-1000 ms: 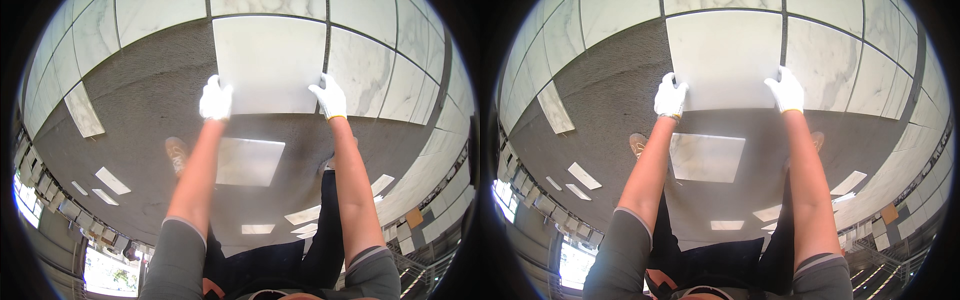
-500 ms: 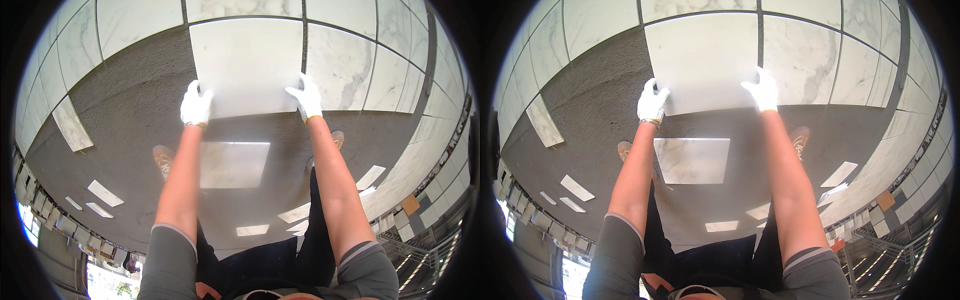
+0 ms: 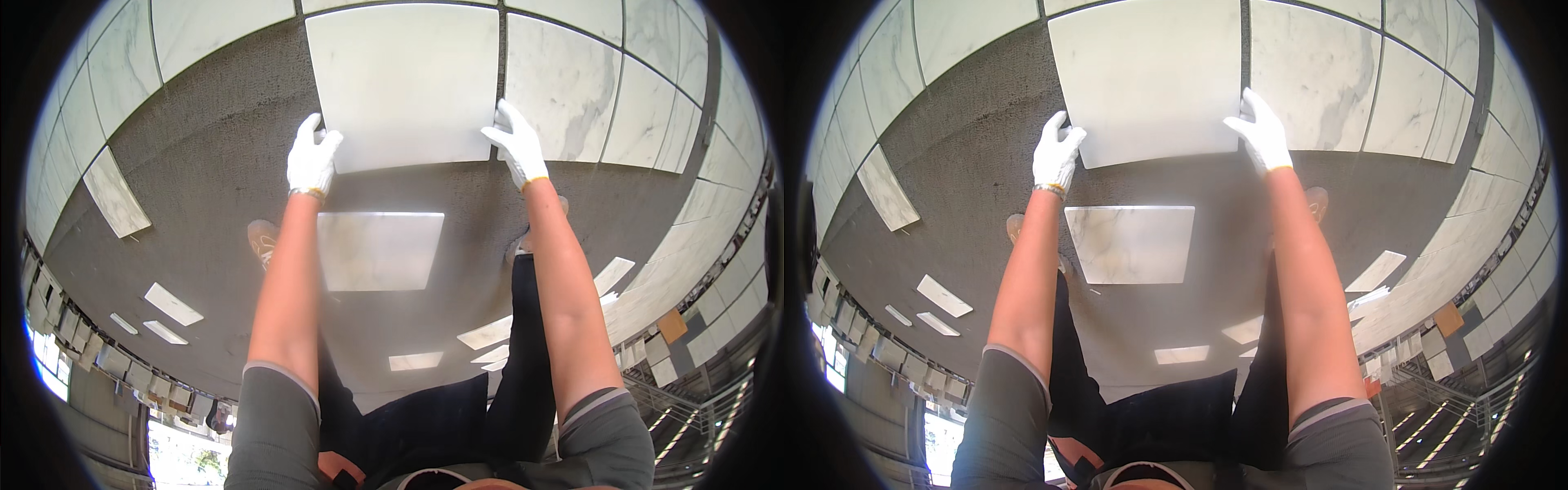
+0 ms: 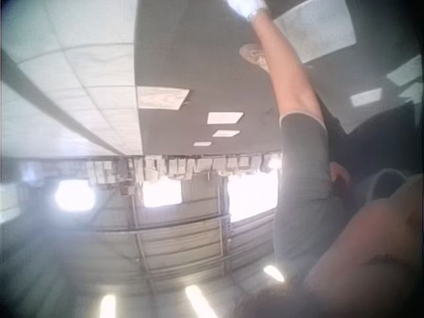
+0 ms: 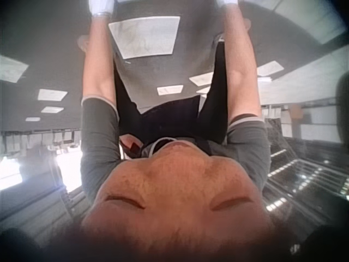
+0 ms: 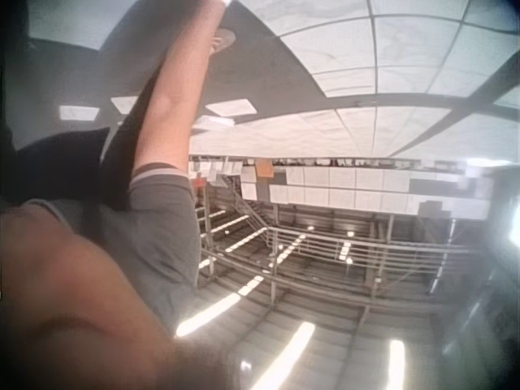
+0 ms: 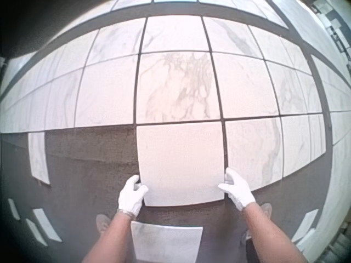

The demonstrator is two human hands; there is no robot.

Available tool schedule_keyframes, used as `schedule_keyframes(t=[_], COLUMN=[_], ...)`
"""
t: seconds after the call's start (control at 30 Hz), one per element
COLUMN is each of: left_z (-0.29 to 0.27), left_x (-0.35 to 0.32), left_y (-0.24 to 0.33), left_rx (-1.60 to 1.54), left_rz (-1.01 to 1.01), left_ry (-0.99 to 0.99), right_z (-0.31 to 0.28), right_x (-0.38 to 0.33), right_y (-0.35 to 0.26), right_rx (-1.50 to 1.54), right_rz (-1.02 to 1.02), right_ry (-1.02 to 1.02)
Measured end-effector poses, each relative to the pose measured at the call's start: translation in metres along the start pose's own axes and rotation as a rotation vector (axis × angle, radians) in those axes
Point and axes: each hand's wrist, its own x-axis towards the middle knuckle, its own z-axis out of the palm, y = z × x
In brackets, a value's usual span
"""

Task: The person repeatedly picks up square tiles from the floor and places them into a grid pattern on the floor. They adjust the position of each tile to align with adjacent tiles. Another person is also seen placing tiles nearby.

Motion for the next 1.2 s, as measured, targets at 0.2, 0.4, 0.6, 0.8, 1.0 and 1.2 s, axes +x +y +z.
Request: schedule_keyframes(t=[0.2, 0.4, 0.6, 0.8, 1.0, 1.2], left_z=[-0.015, -0.002, 0.003, -0.012, -0.014, -0.018], left_x=[-0.084, -0.147, -0.143, -0.143, -0.182, -0.267], left_y=[-0.093, -0.132, -0.122, -0.125, -0.027, 0.056], left_rx=[-0.053, 0.268, 0.207, 0.092, -0.318, -0.758], left_rz=[-0.275, -0.531, -0.567, -0.434, -0.477, -0.308], left_ry=[0.312, 0.076, 0.055, -0.035, -0.160, -0.394], right_z=[-0.033, 0.018, 0.043, 0.030, 0.031, 0.042], right_x=[-0.098, -0.156, -0.143, -0.171, -0.206, -0.280], right_y=[0.045, 0.109, 0.125, 0.110, -0.007, -0.131], right_rx=[0.023, -0.059, -0.165, -0.179, 0.286, 0.576], right_rz=[0.402, 0.671, 0.594, 0.621, 0.721, 0.388], right_ry=[0.051, -0.343, -0.301, -0.154, -0.055, -0.301])
